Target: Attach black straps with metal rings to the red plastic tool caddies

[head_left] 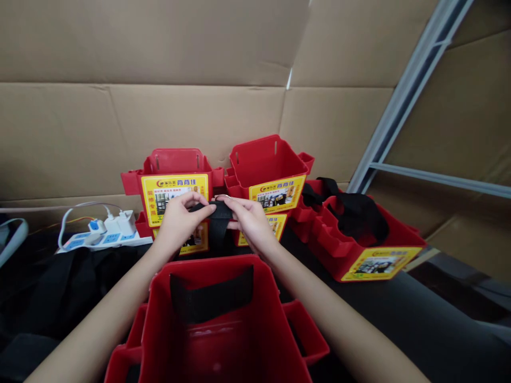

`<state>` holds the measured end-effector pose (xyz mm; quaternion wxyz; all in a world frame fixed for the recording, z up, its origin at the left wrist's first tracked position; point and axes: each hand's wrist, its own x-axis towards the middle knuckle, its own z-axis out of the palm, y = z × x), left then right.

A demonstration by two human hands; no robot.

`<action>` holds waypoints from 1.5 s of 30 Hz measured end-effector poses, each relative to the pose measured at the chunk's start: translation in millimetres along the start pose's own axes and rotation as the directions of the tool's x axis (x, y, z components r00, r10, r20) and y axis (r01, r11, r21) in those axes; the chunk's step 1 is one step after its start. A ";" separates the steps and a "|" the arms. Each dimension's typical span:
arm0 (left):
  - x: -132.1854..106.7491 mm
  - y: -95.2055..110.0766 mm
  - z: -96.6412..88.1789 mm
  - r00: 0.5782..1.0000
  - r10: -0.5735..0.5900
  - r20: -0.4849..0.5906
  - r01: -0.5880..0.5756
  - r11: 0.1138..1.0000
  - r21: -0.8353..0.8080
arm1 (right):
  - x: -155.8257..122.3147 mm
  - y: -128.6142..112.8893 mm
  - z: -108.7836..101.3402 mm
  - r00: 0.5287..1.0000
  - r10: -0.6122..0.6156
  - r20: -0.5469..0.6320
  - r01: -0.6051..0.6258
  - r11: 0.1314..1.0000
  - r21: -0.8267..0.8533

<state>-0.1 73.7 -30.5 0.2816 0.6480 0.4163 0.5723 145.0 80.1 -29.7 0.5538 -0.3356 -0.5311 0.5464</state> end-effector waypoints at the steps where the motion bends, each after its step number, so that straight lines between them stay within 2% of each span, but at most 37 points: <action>1: 0.4 -2.0 -0.3 0.999 -0.021 -0.033 0.020 1.000 -0.019 | 0.1 1.1 0.4 1.000 -0.005 0.012 0.005 1.000 0.002; 5: 1.9 -5.3 -2.2 0.988 -0.051 -0.143 0.042 0.997 -0.065 | 1.1 5.6 0.3 0.998 -0.029 0.052 0.026 0.998 0.056; 9: 3.3 -3.7 -2.8 0.991 -0.010 -0.133 0.005 0.999 -0.038 | 0.0 6.0 0.2 0.998 -0.007 0.065 0.002 0.998 0.065; 13: 4.3 -2.2 -2.2 0.997 0.071 -0.016 -0.071 0.997 0.030 | -2.8 1.3 2.3 0.997 0.044 0.067 -0.054 0.987 0.150; 17: 3.5 0.1 -7.0 0.990 0.073 0.121 -0.085 0.992 0.098 | -4.1 -1.0 3.1 0.994 0.089 0.070 -0.101 0.976 0.192; 20: 3.6 3.7 -16.2 0.972 0.047 0.232 -0.092 0.979 0.184 | -4.0 0.0 2.2 0.995 0.031 0.091 -0.043 0.991 0.130; 22: 4.7 6.6 -23.0 0.951 0.049 0.306 -0.148 0.940 0.307 | -3.7 0.6 2.1 0.995 -0.022 0.100 0.015 0.997 0.072; 25: 7.0 9.3 -30.8 0.946 0.074 0.317 -0.212 0.880 0.426 | -3.2 0.1 2.7 0.991 -0.085 0.105 0.085 0.996 0.007; 28: 8.1 9.9 -33.6 0.955 0.044 0.295 -0.159 0.912 0.379 | -3.8 -1.9 3.0 0.991 -0.092 0.093 0.095 0.995 -0.030; 33: 6.1 13.7 -30.3 0.970 -0.028 0.242 0.002 0.994 0.106 | -4.7 -2.8 1.3 0.992 -0.085 0.095 0.089 0.995 -0.042; 37: 3.4 16.0 -26.5 0.951 -0.142 0.274 0.137 0.990 0.037 | -2.5 0.6 0.4 0.983 -0.133 0.128 0.142 0.987 -0.070; 40: 2.1 13.5 -22.6 0.948 -0.165 0.273 0.161 0.986 0.034 | -1.8 0.9 0.3 0.984 -0.145 0.105 0.154 0.984 -0.089; 45: 2.5 6.4 -11.6 0.978 -0.144 0.154 0.153 0.987 -0.046 | -3.2 -0.9 1.6 0.988 -0.130 0.083 0.140 0.981 -0.130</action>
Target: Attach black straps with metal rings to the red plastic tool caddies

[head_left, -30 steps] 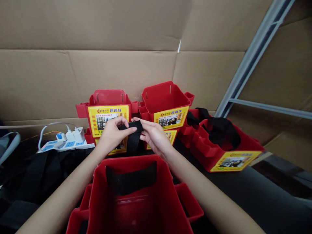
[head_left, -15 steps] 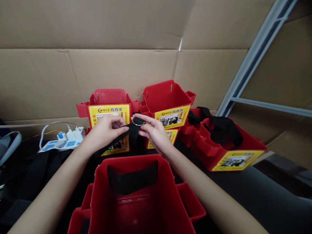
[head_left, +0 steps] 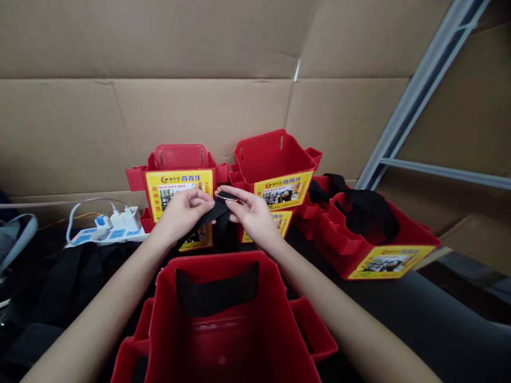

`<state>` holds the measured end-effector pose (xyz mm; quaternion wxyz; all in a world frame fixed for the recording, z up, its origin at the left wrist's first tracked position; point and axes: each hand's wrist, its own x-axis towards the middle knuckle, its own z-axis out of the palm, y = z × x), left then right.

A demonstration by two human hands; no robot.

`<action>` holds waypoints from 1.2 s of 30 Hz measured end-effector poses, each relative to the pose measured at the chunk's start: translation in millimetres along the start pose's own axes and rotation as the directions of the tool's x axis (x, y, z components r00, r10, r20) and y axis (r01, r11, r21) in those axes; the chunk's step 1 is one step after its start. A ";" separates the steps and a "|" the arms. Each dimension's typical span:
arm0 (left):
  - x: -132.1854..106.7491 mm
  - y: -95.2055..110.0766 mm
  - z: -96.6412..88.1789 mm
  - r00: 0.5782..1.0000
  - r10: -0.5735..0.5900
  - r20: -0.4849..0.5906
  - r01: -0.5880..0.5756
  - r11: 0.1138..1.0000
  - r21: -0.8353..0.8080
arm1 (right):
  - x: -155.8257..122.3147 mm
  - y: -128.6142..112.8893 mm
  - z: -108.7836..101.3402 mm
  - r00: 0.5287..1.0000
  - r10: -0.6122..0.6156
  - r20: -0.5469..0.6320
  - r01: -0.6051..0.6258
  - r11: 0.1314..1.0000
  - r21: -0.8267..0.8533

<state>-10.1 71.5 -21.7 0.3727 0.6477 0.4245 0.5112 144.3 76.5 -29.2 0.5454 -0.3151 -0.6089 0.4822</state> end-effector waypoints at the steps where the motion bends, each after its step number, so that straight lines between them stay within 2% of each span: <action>1: 0.7 -1.2 1.8 1.000 0.013 -0.026 -0.013 1.000 -0.020 | -0.2 0.0 0.6 1.000 0.007 0.016 -0.007 1.000 0.006; 5: 2.0 -4.3 5.9 0.992 0.055 -0.111 -0.062 0.996 -0.067 | -0.3 1.4 3.3 0.997 0.037 0.071 -0.039 0.999 0.035; 9: 1.0 -4.7 8.2 0.985 0.090 -0.148 -0.100 0.993 -0.057 | 0.9 2.1 2.0 0.995 0.091 0.029 -0.093 0.991 0.091; 13: -0.3 -3.7 11.1 0.977 0.153 -0.146 -0.157 0.987 -0.017 | 1.3 -1.0 -3.5 0.983 0.177 0.047 -0.183 0.971 0.155; 20: 0.1 -3.6 9.9 0.963 0.244 -0.112 -0.241 0.970 0.041 | 2.9 -7.4 -14.1 0.944 0.265 0.196 -0.309 0.919 0.246; 23: 0.0 -3.8 8.7 0.955 0.280 -0.094 -0.275 0.959 0.069 | 3.9 -6.4 -16.5 0.935 0.282 0.216 -0.332 0.909 0.253; 26: -0.7 -3.7 8.4 0.955 0.293 -0.044 -0.288 0.954 0.087 | 4.2 -5.9 -15.4 0.948 0.269 0.170 -0.304 0.923 0.235; 29: -0.7 -3.2 7.3 0.953 0.302 0.001 -0.301 0.947 0.115 | 3.3 -6.4 -10.9 0.970 0.235 0.059 -0.242 0.955 0.171; 33: 1.1 -1.9 2.5 0.912 0.399 0.097 -0.408 0.851 0.330 | 0.4 -6.2 -4.8 0.981 0.190 -0.038 -0.184 0.974 0.133; 34: 1.5 -1.6 1.1 0.902 0.417 0.115 -0.429 0.829 0.359 | -0.2 -6.2 -4.0 0.982 0.182 -0.049 -0.175 0.977 0.125; 36: 1.8 -0.9 -1.3 0.903 0.411 0.127 -0.429 0.846 0.317 | -0.9 -6.8 -3.8 0.987 0.147 -0.062 -0.142 0.986 0.083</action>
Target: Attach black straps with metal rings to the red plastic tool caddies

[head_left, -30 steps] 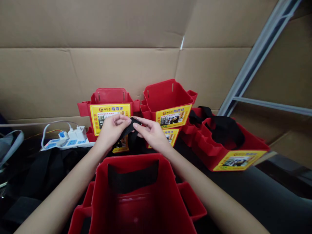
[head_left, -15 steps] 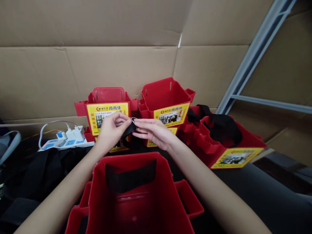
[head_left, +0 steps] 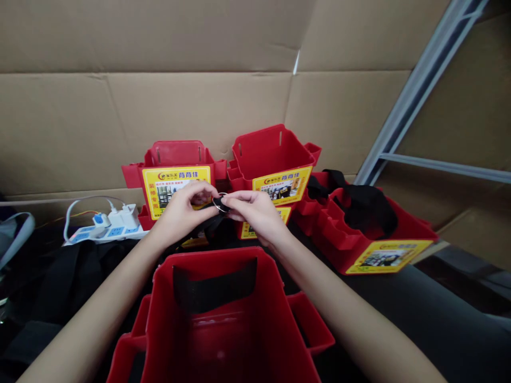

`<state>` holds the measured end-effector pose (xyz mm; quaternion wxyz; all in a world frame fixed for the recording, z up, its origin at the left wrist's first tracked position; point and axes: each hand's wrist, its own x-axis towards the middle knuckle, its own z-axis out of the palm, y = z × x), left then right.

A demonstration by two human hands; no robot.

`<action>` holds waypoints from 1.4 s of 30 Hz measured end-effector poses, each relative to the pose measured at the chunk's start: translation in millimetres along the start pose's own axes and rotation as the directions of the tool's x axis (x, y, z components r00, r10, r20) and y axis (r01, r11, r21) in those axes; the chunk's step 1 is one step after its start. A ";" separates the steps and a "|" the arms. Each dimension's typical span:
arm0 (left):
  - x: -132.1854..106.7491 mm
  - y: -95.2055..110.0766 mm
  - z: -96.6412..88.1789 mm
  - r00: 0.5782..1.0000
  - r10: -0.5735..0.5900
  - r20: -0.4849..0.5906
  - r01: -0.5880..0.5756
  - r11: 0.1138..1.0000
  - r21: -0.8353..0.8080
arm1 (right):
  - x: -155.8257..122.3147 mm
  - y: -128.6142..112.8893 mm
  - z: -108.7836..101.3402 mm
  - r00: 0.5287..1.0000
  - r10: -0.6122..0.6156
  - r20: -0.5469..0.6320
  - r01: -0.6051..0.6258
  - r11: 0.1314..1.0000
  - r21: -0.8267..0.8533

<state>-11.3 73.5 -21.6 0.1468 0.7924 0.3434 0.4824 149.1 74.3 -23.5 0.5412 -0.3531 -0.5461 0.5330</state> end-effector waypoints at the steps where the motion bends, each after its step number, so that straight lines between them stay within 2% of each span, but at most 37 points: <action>1: -0.1 0.1 -1.1 1.000 -0.023 0.003 0.023 0.998 -0.061 | -0.1 -0.6 -0.5 1.000 -0.028 0.002 0.028 0.999 -0.031; 3: -0.3 0.2 -3.3 0.997 -0.069 0.032 0.073 0.982 -0.172 | 0.4 -2.0 -2.1 0.996 -0.086 0.022 0.088 0.991 -0.101; 5: -0.3 -0.2 -5.8 0.994 -0.088 0.071 0.101 0.974 -0.202 | 1.4 -3.2 -3.9 0.991 -0.124 0.056 0.131 0.979 -0.155; 9: 0.8 -3.5 -10.9 0.986 -0.096 0.133 0.116 0.982 -0.152 | 3.6 -3.6 -5.1 0.974 -0.190 0.125 0.212 0.957 -0.197; 11: 1.2 -4.9 -12.5 0.984 -0.089 0.156 0.109 0.986 -0.124 | 4.4 -3.6 -4.8 0.959 -0.257 0.123 0.280 0.930 -0.240; 16: -0.5 -3.5 -12.8 0.989 0.002 0.148 0.000 1.000 -0.011 | 2.6 -5.2 -6.0 0.897 -0.426 0.119 0.437 0.808 -0.396; 18: -1.7 -1.8 -12.0 0.984 0.074 0.165 -0.098 0.985 0.141 | -0.3 -6.3 -6.9 0.852 -0.503 0.143 0.502 0.712 -0.490; 22: -4.5 3.2 -9.6 0.925 0.207 0.318 -0.334 0.843 0.421 | -7.4 -9.4 -7.0 0.683 -0.694 0.228 0.609 0.369 -0.701; 23: -5.3 4.9 -9.1 0.912 0.213 0.351 -0.365 0.813 0.453 | -8.6 -10.2 -6.9 0.665 -0.700 0.259 0.623 0.328 -0.710; 24: -6.0 6.5 -8.7 0.901 0.210 0.378 -0.384 0.793 0.473 | -9.4 -11.0 -7.0 0.667 -0.689 0.283 0.633 0.325 -0.702; 27: -7.1 9.0 -8.5 0.870 0.188 0.456 -0.408 0.793 0.452 | -7.9 -14.3 -10.2 0.730 -0.644 0.227 0.607 0.460 -0.648; 30: -6.0 6.0 -9.1 0.847 0.174 0.502 -0.392 0.842 0.371 | -2.7 -21.3 -19.1 0.778 -0.627 0.046 0.557 0.654 -0.511; 33: -3.9 2.5 -10.3 0.851 0.177 0.494 -0.356 0.886 0.296 | 2.5 -31.3 -30.6 0.825 -0.543 -0.153 0.487 0.822 -0.294; 35: -3.1 3.2 -11.4 0.859 0.186 0.477 -0.337 0.907 0.252 | 4.2 -36.3 -35.4 0.875 -0.434 -0.216 0.408 0.900 -0.154; 38: -3.1 7.4 -12.8 0.892 0.187 0.411 -0.299 0.927 0.228 | 2.2 -36.7 -31.6 0.950 -0.277 -0.143 0.277 0.961 -0.023; 40: -3.5 9.5 -13.1 0.927 0.166 0.336 -0.262 0.928 0.264 | -2.3 -32.3 -21.7 0.961 -0.263 -0.081 0.263 0.965 -0.007; 42: -3.5 9.9 -12.9 0.956 0.142 0.256 -0.220 0.925 0.309 | -7.8 -26.5 -10.2 0.952 -0.302 -0.045 0.300 0.953 -0.048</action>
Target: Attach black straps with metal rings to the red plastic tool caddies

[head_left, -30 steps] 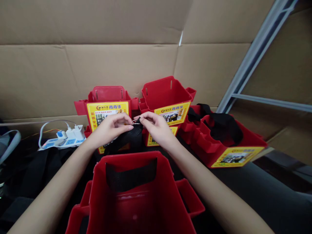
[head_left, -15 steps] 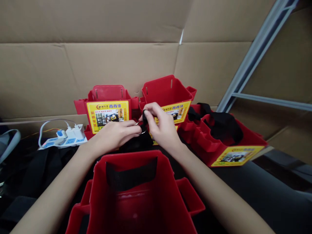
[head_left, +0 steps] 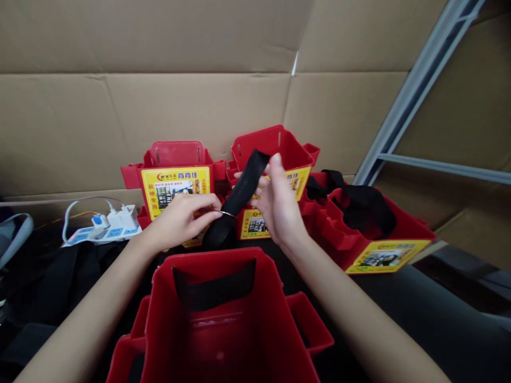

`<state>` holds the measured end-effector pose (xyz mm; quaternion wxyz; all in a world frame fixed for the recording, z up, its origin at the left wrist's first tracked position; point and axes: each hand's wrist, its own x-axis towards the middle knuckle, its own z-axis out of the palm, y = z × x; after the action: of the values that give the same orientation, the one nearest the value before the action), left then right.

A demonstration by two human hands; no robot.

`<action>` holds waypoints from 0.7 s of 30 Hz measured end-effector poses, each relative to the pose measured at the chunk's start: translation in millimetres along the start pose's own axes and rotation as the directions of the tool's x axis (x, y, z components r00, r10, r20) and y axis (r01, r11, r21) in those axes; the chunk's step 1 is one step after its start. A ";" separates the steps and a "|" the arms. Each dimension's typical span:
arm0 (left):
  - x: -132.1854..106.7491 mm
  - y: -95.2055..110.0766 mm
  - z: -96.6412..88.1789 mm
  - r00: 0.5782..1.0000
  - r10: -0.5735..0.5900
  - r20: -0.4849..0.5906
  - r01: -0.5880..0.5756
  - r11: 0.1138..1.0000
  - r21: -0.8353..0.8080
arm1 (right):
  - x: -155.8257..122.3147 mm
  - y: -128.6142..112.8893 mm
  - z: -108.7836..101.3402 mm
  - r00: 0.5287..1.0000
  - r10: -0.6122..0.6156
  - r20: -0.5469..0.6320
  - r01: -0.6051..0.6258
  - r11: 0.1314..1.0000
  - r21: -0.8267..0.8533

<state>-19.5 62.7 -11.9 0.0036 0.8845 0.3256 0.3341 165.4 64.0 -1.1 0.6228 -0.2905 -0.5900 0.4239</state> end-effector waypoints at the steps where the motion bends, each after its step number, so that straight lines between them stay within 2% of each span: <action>1: 0.1 -0.2 0.2 0.999 -0.024 -0.031 0.024 1.000 0.006 | -3.3 1.5 4.8 0.999 -0.029 0.013 0.029 0.999 -0.028; 3: 0.4 -1.1 0.5 0.996 -0.061 -0.068 0.060 0.998 -0.014 | -7.4 3.4 10.2 0.995 -0.085 0.042 0.088 0.993 -0.075; 5: 0.4 -1.9 0.3 0.997 -0.058 -0.056 0.055 0.997 -0.053 | -7.6 3.2 9.7 0.990 -0.138 0.028 0.140 0.987 -0.082; 8: 0.0 -2.0 -1.0 0.999 0.035 0.020 -0.033 0.997 -0.068 | -2.4 -0.9 1.1 0.983 -0.166 -0.076 0.165 0.986 -0.023; 11: -0.7 -1.6 -1.9 0.984 0.130 0.124 -0.130 0.991 -0.008 | 5.3 -8.8 -12.3 0.970 -0.176 -0.168 0.183 0.983 0.029; 13: -0.8 -1.8 -0.9 0.969 0.150 0.195 -0.158 0.987 0.026 | 10.2 -15.6 -22.4 0.943 -0.233 -0.239 0.248 0.968 0.032; 15: -0.6 -2.7 1.4 0.967 0.141 0.210 -0.150 0.988 0.026 | 13.7 -22.6 -31.1 0.914 -0.284 -0.290 0.303 0.953 0.022; 17: -0.1 -4.3 4.4 0.985 0.104 0.136 -0.106 0.994 0.006 | 14.4 -28.0 -35.6 0.937 -0.251 -0.242 0.261 0.965 0.011; 19: 0.6 -6.0 7.1 0.998 0.050 0.030 -0.050 0.999 -0.006 | 11.4 -30.1 -34.5 0.992 -0.108 -0.071 0.106 0.994 -0.030; 21: 1.4 -7.2 8.7 0.998 0.002 -0.069 -0.002 1.000 -0.006 | 5.9 -27.8 -28.9 0.988 0.077 0.131 -0.058 0.988 -0.141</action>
<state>-17.7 71.0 -19.5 -0.0055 0.8729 0.3236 0.3652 198.6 60.1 21.8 0.5452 -0.3226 -0.6484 0.4222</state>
